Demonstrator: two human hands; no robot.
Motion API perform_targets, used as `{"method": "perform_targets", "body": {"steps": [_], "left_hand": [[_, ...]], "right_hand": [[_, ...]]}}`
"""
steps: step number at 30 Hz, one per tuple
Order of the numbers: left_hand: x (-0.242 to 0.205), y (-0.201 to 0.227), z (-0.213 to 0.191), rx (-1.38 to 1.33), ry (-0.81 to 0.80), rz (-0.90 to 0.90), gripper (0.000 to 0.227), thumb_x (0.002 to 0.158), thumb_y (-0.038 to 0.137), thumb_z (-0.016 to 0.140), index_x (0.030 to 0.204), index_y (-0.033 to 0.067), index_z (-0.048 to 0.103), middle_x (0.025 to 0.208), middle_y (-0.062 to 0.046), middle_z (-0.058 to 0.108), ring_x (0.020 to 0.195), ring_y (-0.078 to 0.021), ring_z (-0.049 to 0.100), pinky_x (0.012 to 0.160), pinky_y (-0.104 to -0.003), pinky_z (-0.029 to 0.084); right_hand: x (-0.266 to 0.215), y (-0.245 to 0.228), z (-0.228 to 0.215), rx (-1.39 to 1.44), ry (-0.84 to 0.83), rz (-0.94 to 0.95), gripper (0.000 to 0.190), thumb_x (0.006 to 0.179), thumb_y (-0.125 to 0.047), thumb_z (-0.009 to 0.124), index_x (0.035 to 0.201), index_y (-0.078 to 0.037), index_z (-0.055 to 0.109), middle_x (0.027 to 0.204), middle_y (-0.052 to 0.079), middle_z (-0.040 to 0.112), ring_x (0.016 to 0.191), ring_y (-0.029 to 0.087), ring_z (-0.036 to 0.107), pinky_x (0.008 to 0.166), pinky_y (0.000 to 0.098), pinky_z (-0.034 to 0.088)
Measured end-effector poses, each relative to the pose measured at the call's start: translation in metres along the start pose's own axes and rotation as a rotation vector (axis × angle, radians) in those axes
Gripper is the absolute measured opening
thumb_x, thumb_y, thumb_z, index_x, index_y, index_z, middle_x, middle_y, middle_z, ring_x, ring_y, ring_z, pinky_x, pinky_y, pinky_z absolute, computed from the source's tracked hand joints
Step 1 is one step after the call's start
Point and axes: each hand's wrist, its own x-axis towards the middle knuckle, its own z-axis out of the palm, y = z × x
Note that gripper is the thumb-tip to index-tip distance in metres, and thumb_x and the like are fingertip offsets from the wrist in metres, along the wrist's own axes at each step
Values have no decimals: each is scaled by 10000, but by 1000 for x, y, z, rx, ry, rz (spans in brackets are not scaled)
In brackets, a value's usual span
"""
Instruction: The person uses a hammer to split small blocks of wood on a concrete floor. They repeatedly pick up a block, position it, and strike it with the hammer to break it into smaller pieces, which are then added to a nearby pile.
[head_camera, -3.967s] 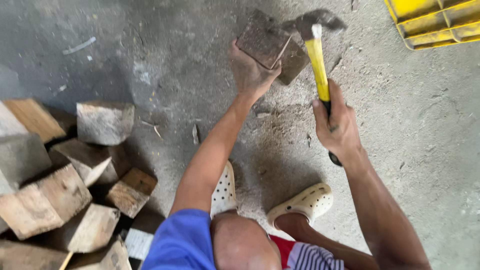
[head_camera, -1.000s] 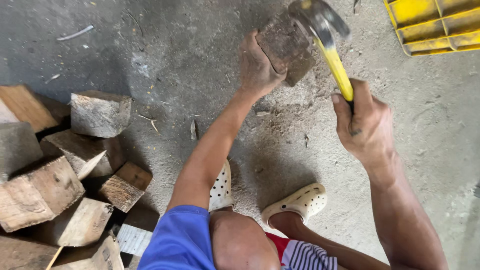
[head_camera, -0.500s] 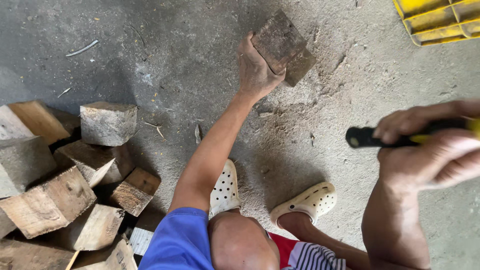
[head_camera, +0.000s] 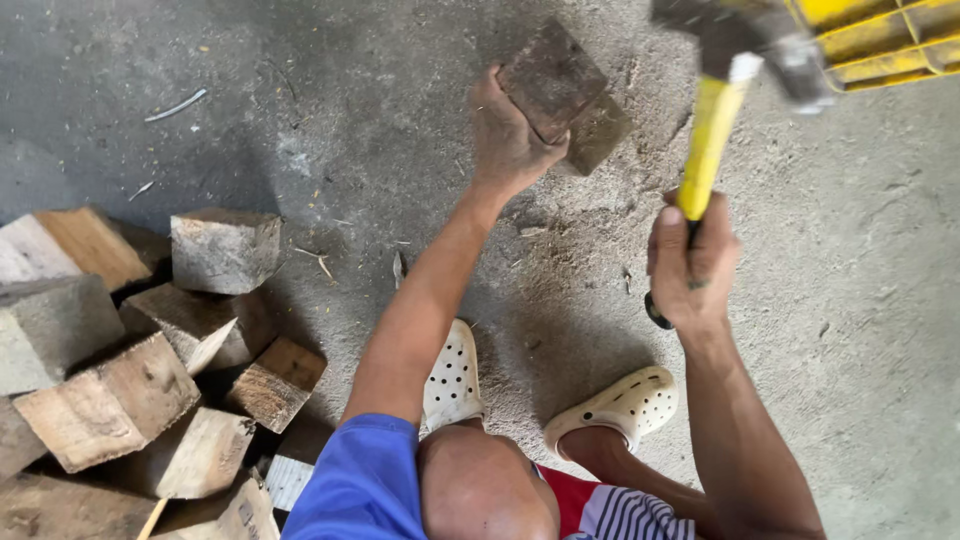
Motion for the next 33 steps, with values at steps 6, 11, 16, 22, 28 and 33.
{"method": "perform_targets", "body": {"steps": [6,11,16,22,28,33], "left_hand": [[-3,-6,2,26,26,93,1408,543,376,1061,1485,10,81,1307,-241,402,1302,-400,441,1157,-601,363],[-4,-1,-2,36,39,48,1315,592,328,1027,1495,48,112,1323,-206,420,1302,-353,487,1156,-526,434],[-6,1,2,51,36,126,1431,503,372,1051,1478,27,62,1285,-215,424,1275,-390,488,1164,-597,372],[-3,2,1,34,16,64,1441,485,387,1059,1468,42,64,1312,-257,406,1283,-412,477,1170,-580,360],[3,9,-6,-81,71,7,1351,487,326,1027,1458,-3,147,1325,-243,455,1281,-402,505,1170,-563,405],[1,8,-12,-82,-11,74,1321,520,313,1063,1465,-37,209,1284,-194,472,1245,-377,503,1142,-533,399]], "right_hand": [[5,1,-4,-13,7,-83,149,1167,-116,474,1079,-1,506,673,4,527,462,79,481,358,244,404],[12,-15,2,-126,-227,193,136,1101,-95,525,1062,27,571,690,10,581,479,78,523,347,243,415],[5,-72,-49,66,49,-140,203,1179,-168,462,1251,20,482,932,108,560,537,95,539,439,245,490],[-6,-32,-69,659,258,-138,437,1198,-473,427,1155,-44,499,826,118,562,583,196,532,554,331,474],[2,19,5,-282,-236,282,146,1102,-105,544,1000,-2,560,605,35,541,396,105,457,280,295,359],[-11,13,17,1,-10,183,135,1129,-125,484,1077,-6,524,637,11,538,431,80,489,315,252,432]]}}
